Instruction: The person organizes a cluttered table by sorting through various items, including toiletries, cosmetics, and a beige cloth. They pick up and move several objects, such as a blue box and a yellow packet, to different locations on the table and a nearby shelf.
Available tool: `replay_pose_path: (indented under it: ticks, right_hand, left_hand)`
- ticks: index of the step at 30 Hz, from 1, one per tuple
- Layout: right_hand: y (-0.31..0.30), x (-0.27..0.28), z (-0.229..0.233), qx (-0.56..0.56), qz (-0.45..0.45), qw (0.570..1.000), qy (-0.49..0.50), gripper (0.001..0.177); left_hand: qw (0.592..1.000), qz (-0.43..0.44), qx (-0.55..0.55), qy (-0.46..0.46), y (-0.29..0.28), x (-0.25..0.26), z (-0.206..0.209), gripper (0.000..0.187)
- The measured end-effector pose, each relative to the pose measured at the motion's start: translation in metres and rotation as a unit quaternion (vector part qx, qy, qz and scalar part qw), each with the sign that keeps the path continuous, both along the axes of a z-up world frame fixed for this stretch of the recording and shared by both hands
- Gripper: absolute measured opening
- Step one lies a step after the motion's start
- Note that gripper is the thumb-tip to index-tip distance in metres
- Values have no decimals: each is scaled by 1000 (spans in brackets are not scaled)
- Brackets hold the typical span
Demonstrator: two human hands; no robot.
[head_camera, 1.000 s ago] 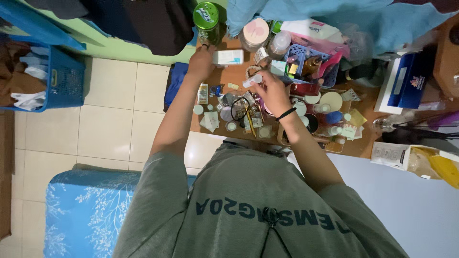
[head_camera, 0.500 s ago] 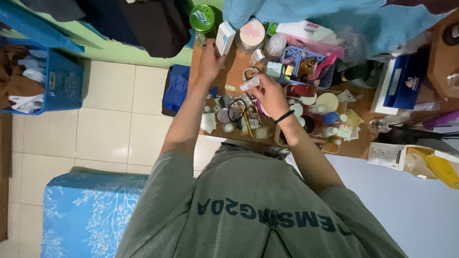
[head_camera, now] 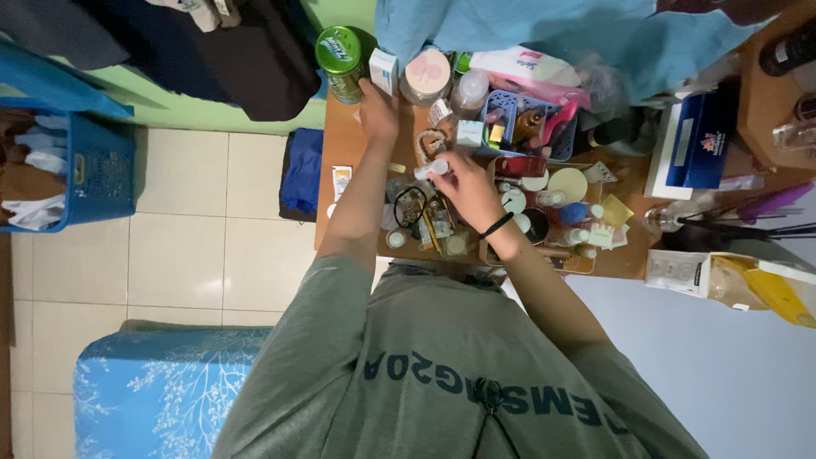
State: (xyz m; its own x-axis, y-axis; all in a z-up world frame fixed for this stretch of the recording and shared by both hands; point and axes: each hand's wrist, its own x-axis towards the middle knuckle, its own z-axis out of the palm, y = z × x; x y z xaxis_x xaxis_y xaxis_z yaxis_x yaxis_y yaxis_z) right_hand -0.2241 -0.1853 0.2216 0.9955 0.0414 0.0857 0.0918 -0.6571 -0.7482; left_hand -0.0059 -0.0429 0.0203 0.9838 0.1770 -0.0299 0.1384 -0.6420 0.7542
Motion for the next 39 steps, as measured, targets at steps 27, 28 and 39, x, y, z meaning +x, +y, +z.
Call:
replay_pose_path:
  ticks: [27, 28, 39]
  right_hand:
    - [-11, -5, -3, -10, -12, 1000, -18, 35]
    - [-11, -5, -4, -14, -9, 1000, -23, 34]
    - [-19, -4, 2, -22, -14, 998, -58, 33]
  left_hand:
    - [996, 57, -15, -65, -13, 11, -26, 61]
    - [995, 64, -18, -69, -13, 12, -28, 60]
    - [992, 58, -76, -84, -17, 20, -33, 57]
